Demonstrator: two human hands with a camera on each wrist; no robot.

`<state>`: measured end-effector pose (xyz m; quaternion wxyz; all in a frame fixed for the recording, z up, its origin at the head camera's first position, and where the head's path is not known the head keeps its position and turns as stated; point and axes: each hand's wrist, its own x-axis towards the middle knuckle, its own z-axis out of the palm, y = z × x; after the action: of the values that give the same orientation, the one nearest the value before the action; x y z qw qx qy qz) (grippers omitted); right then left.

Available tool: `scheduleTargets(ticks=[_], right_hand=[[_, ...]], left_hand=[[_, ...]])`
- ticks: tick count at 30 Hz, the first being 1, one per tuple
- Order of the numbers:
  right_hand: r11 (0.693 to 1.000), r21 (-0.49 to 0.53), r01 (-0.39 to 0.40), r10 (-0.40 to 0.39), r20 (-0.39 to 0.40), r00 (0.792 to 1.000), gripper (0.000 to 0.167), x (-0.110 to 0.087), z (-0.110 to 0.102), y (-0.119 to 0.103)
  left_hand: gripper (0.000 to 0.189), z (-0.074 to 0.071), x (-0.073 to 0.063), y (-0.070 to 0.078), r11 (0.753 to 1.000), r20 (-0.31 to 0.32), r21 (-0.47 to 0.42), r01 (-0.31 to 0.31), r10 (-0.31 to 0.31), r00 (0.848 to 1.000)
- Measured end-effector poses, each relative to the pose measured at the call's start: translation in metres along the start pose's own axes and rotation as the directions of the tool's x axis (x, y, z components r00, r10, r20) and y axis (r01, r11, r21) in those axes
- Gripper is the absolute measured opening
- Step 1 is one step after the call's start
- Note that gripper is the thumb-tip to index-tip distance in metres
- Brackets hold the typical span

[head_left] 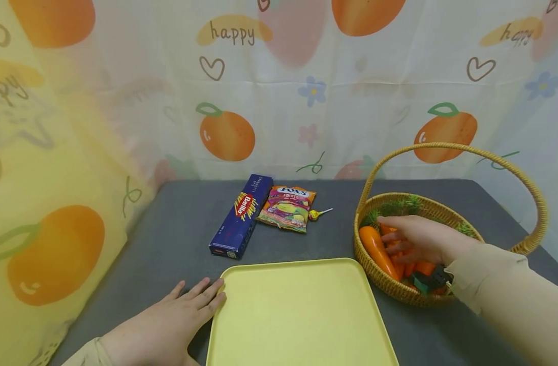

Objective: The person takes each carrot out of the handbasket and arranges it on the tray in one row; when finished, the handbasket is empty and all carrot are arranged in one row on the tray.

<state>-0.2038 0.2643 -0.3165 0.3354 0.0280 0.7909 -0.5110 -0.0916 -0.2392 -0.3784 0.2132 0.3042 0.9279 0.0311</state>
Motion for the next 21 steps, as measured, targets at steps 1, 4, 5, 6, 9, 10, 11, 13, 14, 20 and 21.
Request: scheduleTargets(ticks=[1,4,5,6,9,10,11,13,14,20,21], right_hand=[[1.0,-0.008,-0.009,0.009,0.004,1.0,0.084,0.002,-0.001,-0.002],[0.999,-0.027,-0.033,0.033,0.014,0.999,0.083,0.006,-0.005,-0.005],[0.999,-0.038,-0.036,0.037,0.017,0.999,0.083,0.008,-0.005,-0.005],[0.998,-0.055,-0.035,0.036,0.024,0.999,0.082,0.009,-0.006,-0.005],[0.996,-0.086,-0.035,0.04,0.047,0.998,0.078,0.014,-0.005,-0.004],[0.995,-0.094,-0.035,0.04,0.054,0.998,0.077,0.016,-0.004,-0.003],[0.994,-0.1,-0.034,0.04,0.065,0.997,0.076,0.018,-0.003,-0.003],[0.994,-0.104,-0.034,0.042,0.08,0.996,0.077,0.02,-0.002,-0.003],[0.994,-0.103,-0.036,0.045,0.081,0.996,0.077,0.02,-0.001,-0.003],[0.988,-0.151,-0.015,0.024,0.053,0.998,0.095,0.019,0.003,-0.001],[0.985,-0.171,-0.006,0.014,0.046,0.999,0.098,0.019,0.004,-0.001]], left_hand=[[0.132,0.0,0.0,0.0,1.0,0.001,-0.009,0.004,-0.004,1.0],[0.129,0.0,-0.001,0.001,1.0,-0.004,-0.029,0.011,-0.011,1.0],[0.128,0.001,-0.001,0.001,1.0,-0.015,-0.026,0.005,-0.006,1.0],[0.127,0.002,-0.001,0.0,1.0,-0.022,-0.029,0.003,-0.004,1.0],[0.128,0.003,-0.002,0.0,1.0,-0.037,-0.02,-0.005,0.005,0.999],[0.128,0.003,-0.002,0.0,1.0,-0.04,-0.021,-0.005,0.004,0.999],[0.129,0.003,-0.002,0.0,1.0,-0.042,-0.02,-0.007,0.006,0.999],[0.13,0.002,-0.002,0.0,1.0,-0.036,-0.029,-0.004,0.002,0.999],[0.131,0.002,-0.002,0.0,0.999,-0.03,-0.04,0.001,-0.003,1.0],[0.129,0.004,-0.002,-0.001,1.0,-0.046,-0.025,-0.005,0.003,0.999],[0.129,0.005,-0.002,-0.001,1.0,-0.056,-0.014,-0.008,0.008,0.998]])
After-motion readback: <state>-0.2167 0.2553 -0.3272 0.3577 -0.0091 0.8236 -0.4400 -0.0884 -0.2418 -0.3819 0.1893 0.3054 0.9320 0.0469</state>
